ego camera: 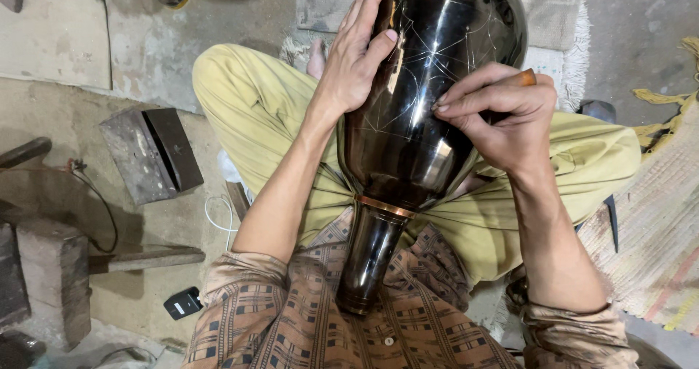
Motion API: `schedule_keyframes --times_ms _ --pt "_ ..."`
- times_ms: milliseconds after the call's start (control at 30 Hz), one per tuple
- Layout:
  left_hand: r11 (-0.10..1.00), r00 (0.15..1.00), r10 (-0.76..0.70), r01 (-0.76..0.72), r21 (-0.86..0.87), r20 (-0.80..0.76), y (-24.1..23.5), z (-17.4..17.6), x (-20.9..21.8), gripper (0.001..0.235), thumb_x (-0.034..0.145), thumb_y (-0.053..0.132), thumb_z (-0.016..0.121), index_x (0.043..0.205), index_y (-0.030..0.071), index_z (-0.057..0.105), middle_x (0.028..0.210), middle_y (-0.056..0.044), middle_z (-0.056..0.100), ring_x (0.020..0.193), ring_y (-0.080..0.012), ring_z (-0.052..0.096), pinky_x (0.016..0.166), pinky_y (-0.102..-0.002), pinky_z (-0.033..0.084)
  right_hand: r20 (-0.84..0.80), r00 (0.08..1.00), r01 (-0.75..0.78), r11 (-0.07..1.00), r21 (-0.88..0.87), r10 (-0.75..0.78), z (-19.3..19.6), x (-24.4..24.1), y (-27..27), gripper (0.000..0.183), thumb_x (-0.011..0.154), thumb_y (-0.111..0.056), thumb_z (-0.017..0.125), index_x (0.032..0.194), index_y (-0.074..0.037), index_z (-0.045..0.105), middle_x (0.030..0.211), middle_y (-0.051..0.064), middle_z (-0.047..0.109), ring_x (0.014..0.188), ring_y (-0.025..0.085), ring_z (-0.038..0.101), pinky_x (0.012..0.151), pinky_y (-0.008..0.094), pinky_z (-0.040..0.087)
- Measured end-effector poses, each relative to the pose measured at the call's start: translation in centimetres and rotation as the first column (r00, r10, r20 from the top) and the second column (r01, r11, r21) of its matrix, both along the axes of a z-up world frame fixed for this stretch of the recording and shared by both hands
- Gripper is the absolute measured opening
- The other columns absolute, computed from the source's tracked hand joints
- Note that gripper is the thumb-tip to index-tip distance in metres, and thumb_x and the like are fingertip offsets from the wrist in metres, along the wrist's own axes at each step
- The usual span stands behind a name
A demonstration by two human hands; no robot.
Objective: The person is sitting on the floor and using a small handheld tool to engrave a geometric pattern onto the surface of a dark, polished metal vase. They hold the vase steady with one hand while carefully carving lines with the other.
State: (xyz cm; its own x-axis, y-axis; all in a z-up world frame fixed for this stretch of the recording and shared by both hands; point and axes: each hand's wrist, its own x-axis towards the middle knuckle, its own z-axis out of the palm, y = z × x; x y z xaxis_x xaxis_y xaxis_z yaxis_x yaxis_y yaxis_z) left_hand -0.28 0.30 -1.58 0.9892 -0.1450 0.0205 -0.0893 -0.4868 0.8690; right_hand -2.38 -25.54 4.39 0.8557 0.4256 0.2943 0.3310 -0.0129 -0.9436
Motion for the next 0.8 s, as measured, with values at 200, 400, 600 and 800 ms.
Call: schedule_keyframes --times_ms 200,400,600,800 --pt "1.000 1.000 -0.003 0.003 0.024 -0.005 -0.2 0.0 0.1 0.066 0.105 0.033 0.050 0.167 0.022 0.029 0.177 -0.012 0.026 0.166 -0.0344 0.025 0.137 -0.050 0.017 -0.025 0.999 -0.035 0.999 -0.005 0.035 0.5 0.0 -0.6 0.013 0.091 0.007 0.083 0.095 -0.006 0.078 0.094 0.010 0.075 0.082 0.014 0.074 0.074 0.023 0.062" --pt "1.000 1.000 -0.009 0.009 0.018 -0.009 -0.1 -0.1 0.1 0.067 0.104 0.033 0.050 0.167 0.023 0.029 0.177 -0.011 0.028 0.166 -0.0332 0.027 0.138 -0.050 0.018 -0.031 0.998 -0.055 0.998 0.028 0.056 -0.1 -0.2 -1.0 0.014 0.091 0.008 0.082 0.094 -0.006 0.078 0.096 0.010 0.075 0.082 0.014 0.074 0.075 0.023 0.063" --pt "1.000 1.000 -0.014 0.013 0.021 0.003 -0.2 -0.2 0.2 0.067 0.105 0.032 0.050 0.167 0.021 0.028 0.177 -0.012 0.028 0.167 -0.0335 0.026 0.139 -0.049 0.018 -0.048 0.995 -0.080 0.989 0.121 0.086 -0.9 0.0 -0.9 0.015 0.091 0.008 0.081 0.092 -0.007 0.078 0.096 0.010 0.076 0.080 0.014 0.076 0.073 0.023 0.065" --pt "1.000 1.000 -0.010 0.010 0.021 0.013 0.0 -0.1 0.2 0.065 0.107 0.029 0.050 0.168 0.019 0.028 0.177 -0.013 0.027 0.167 -0.0329 0.026 0.139 -0.046 0.020 0.022 1.000 -0.001 0.999 0.047 0.000 -0.8 -0.4 -0.4 0.014 0.089 0.008 0.084 0.095 -0.004 0.078 0.096 0.012 0.075 0.082 0.016 0.074 0.073 0.024 0.062"
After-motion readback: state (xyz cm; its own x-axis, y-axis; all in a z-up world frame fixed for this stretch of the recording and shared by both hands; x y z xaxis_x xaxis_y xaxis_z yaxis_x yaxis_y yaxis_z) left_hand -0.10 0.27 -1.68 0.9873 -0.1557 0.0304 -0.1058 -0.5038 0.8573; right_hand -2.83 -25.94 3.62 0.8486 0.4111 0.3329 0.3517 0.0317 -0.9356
